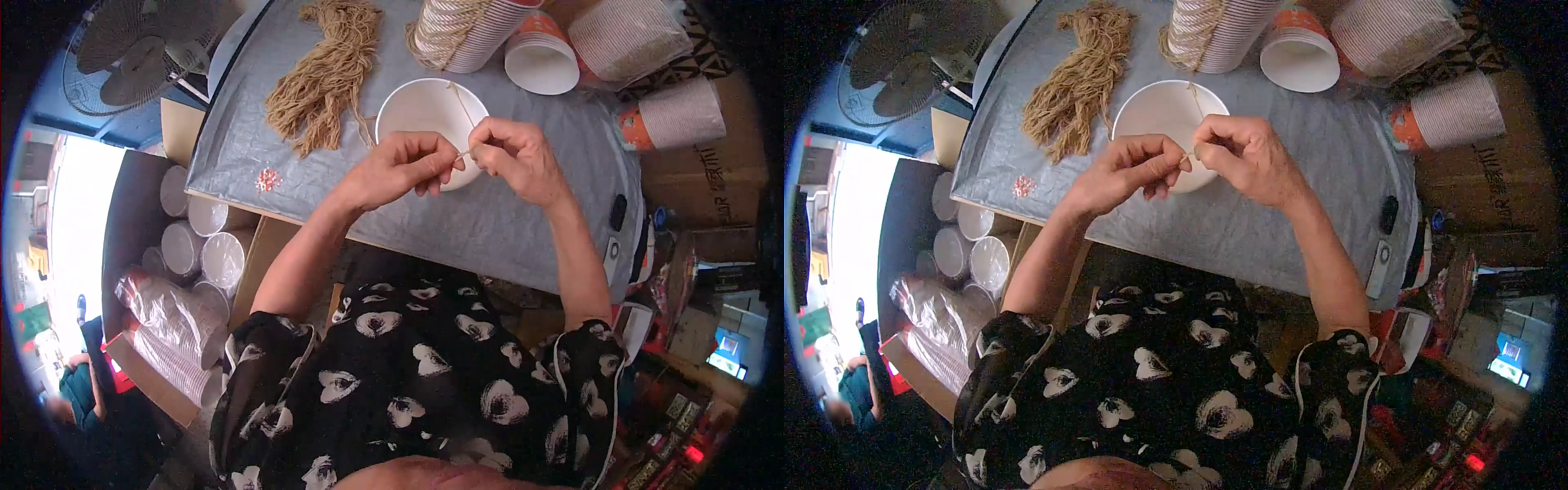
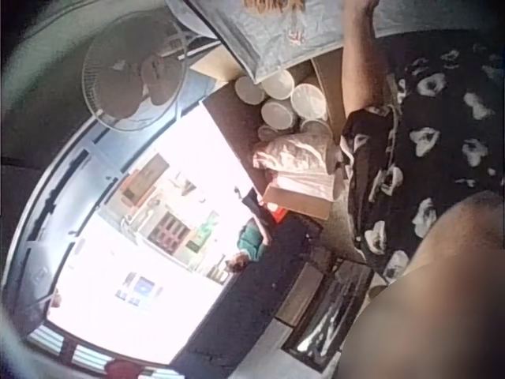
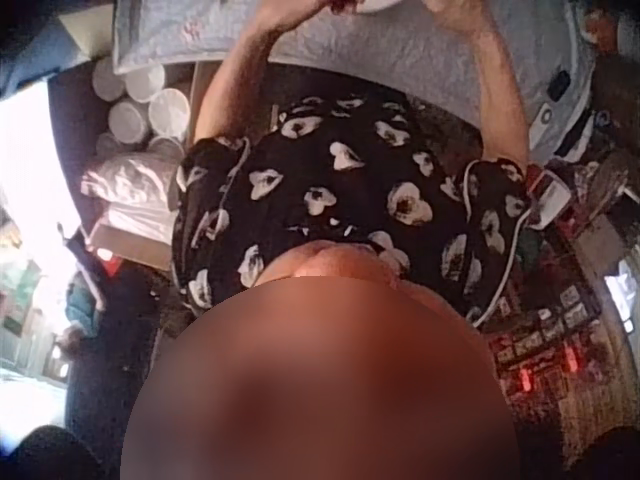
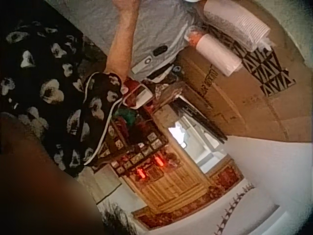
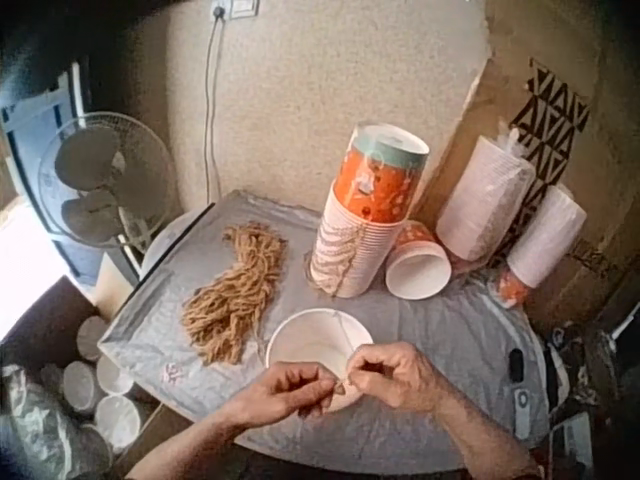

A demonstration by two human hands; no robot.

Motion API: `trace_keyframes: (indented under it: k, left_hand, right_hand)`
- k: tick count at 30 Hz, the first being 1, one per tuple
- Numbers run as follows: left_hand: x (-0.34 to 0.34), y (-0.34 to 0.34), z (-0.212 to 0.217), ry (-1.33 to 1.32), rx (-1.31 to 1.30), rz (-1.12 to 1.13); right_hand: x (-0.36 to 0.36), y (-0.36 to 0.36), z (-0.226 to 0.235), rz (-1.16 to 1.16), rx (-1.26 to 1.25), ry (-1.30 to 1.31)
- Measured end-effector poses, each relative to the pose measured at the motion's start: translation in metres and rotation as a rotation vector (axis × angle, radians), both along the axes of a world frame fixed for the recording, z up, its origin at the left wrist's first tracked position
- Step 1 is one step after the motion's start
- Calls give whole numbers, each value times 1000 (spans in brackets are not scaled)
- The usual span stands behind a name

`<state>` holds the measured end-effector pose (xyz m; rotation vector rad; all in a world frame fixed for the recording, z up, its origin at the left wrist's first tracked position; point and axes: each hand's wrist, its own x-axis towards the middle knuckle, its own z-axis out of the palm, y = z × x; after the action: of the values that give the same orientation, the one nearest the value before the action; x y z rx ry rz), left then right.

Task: Attach string handles to paper buckets for packaging.

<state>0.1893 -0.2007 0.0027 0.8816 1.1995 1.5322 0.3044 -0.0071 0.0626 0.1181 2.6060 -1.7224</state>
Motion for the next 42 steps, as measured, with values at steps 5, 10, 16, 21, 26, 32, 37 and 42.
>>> trace_keyframes:
  k: [5,10,16,21,26,32,37,42]
  left_hand:
    - [0,-2,-1,27,-20,-14]
    - [2,-1,4,62,-69,-36]
    - [3,1,3,93,-86,-36]
    - [2,0,-4,36,-22,4]
    - [2,-3,-14,26,-36,61]
    - [9,-1,-8,22,-90,177]
    - [21,0,-9,153,-89,282]
    - [29,2,-18,364,25,484]
  right_hand:
    - [2,6,-4,21,-203,-51]
    - [4,12,-5,57,-369,-100]
    - [7,12,-8,57,-185,-114]
    - [10,13,-10,12,-179,-42]
    - [11,3,-21,-14,-142,74]
    - [8,-1,-24,-69,-101,104]
    - [-1,-10,-37,-170,-250,112]
    - [-1,-13,-43,-217,-456,-85]
